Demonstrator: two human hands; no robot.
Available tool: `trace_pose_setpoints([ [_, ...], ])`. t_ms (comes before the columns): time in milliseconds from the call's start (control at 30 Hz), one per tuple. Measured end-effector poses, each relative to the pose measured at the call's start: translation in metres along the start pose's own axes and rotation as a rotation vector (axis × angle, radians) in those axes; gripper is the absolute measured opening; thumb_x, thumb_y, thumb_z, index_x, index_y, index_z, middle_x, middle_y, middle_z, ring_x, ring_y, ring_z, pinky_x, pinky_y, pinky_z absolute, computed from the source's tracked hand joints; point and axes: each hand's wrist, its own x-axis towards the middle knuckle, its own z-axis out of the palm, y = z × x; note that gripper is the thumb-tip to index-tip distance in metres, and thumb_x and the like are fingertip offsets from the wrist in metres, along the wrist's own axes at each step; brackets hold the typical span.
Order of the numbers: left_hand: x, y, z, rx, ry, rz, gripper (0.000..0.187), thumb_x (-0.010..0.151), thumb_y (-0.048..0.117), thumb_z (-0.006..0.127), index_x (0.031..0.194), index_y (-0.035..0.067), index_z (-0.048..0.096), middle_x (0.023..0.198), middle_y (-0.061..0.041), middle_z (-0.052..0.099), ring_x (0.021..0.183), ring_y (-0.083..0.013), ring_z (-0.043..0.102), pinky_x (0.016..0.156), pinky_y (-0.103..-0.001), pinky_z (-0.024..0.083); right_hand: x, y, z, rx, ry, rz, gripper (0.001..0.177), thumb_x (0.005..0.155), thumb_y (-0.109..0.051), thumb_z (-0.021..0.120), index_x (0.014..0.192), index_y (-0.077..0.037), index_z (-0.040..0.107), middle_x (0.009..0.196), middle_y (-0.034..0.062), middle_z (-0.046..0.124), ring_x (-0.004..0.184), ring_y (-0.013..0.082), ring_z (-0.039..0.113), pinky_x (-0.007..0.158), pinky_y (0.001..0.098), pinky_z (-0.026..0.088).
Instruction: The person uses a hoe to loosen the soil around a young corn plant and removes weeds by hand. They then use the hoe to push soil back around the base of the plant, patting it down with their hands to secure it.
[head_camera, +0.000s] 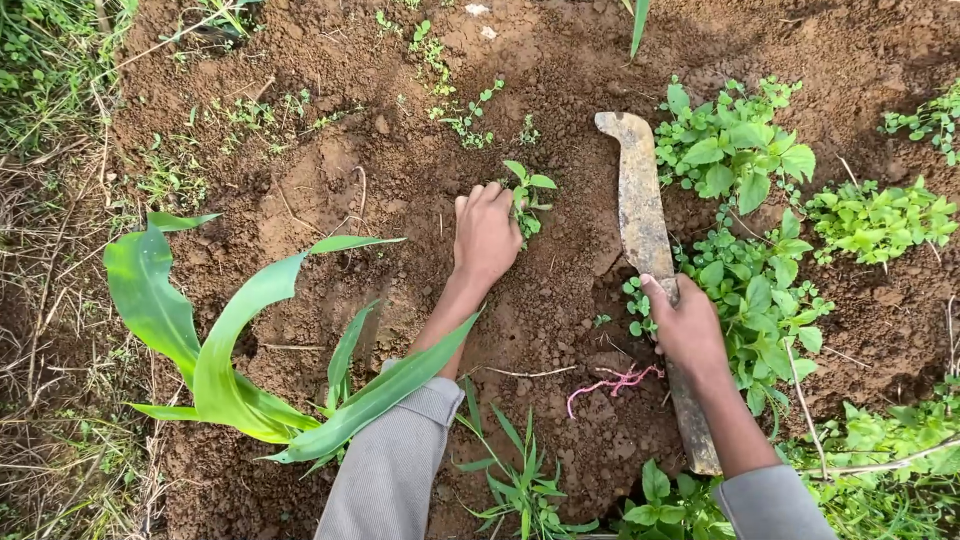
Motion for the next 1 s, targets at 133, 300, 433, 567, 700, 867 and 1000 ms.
trace_pose_setpoints([
  [133, -0.014, 0.007, -0.013, -0.003, -0.119, -0.028, 0.028, 0.087, 0.000, 0.061, 0.114, -0.003, 0.070, 0.092, -0.004, 0.059, 0.087, -0.0150, 0.052, 0.084, -0.034, 0.038, -0.007, -0.011, -0.003, 0.026, -0.007, 0.003, 0.041, 0.107, -0.034, 0.058, 0.111, 0.007, 0.062, 0.076, 0.0200, 0.068, 0.043, 0.0234, 0.061, 0.053, 0.0408, 0.055],
  [300, -0.025, 0.002, -0.008, -0.054, -0.121, -0.015, 0.021, 0.085, -0.005, 0.061, 0.102, -0.003, 0.072, 0.087, -0.004, 0.057, 0.085, -0.0162, 0.052, 0.084, -0.035, 0.040, -0.008, -0.012, -0.003, 0.033, -0.016, -0.005, 0.041, 0.105, -0.034, 0.058, 0.110, 0.007, 0.062, 0.075, 0.0194, 0.067, 0.042, 0.0237, 0.060, 0.052, 0.0419, 0.054],
  [433, -0.034, 0.011, -0.025, -0.149, -0.091, -0.021, 0.018, 0.085, -0.007, 0.057, 0.095, -0.005, 0.072, 0.086, -0.005, 0.055, 0.084, -0.0178, 0.051, 0.085, -0.036, 0.041, -0.014, -0.023, -0.007, 0.043, -0.008, 0.008, 0.039, 0.107, -0.033, 0.058, 0.108, 0.005, 0.062, 0.074, 0.0181, 0.066, 0.042, 0.0222, 0.059, 0.051, 0.0385, 0.053],
  [567, -0.029, -0.008, 0.002, -0.412, 0.030, -0.033, 0.024, 0.091, -0.010, 0.046, 0.095, -0.008, 0.070, 0.086, -0.010, 0.058, 0.085, -0.0239, 0.057, 0.092, -0.044, 0.043, -0.011, -0.020, -0.007, 0.056, -0.024, 0.009, 0.046, 0.107, -0.032, 0.057, 0.120, 0.012, 0.058, 0.076, 0.0201, 0.065, 0.043, 0.0212, 0.058, 0.053, 0.0391, 0.053],
  [700, -0.037, -0.023, 0.008, -0.659, 0.198, -0.120, 0.029, 0.106, 0.003, 0.042, 0.090, -0.002, 0.065, 0.080, -0.009, 0.054, 0.083, -0.0258, 0.058, 0.098, -0.049, 0.042, -0.012, -0.021, -0.008, 0.050, -0.017, -0.011, 0.040, 0.107, -0.031, 0.057, 0.112, 0.009, 0.061, 0.074, 0.0194, 0.065, 0.042, 0.0213, 0.058, 0.050, 0.0372, 0.052],
  [867, -0.071, 0.016, -0.059, -0.778, 0.087, -0.273, 0.034, 0.108, 0.019, 0.038, 0.092, 0.002, 0.062, 0.106, -0.017, 0.049, 0.113, -0.0348, 0.041, 0.113, -0.057, 0.027, -0.014, -0.021, -0.008, 0.038, -0.027, -0.016, 0.043, 0.106, -0.032, 0.057, 0.112, 0.010, 0.061, 0.075, 0.0204, 0.065, 0.043, 0.0233, 0.059, 0.052, 0.0406, 0.052],
  [1000, -0.090, 0.040, -0.117, -0.853, -0.333, -0.429, 0.048, 0.106, 0.034, 0.037, 0.128, 0.000, 0.063, 0.150, -0.029, 0.042, 0.148, -0.0432, 0.031, 0.120, -0.063, 0.016, -0.015, -0.025, -0.009, 0.036, -0.029, 0.002, 0.041, 0.106, -0.034, 0.058, 0.106, 0.008, 0.061, 0.074, 0.0202, 0.065, 0.042, 0.0247, 0.060, 0.052, 0.0405, 0.053],
])
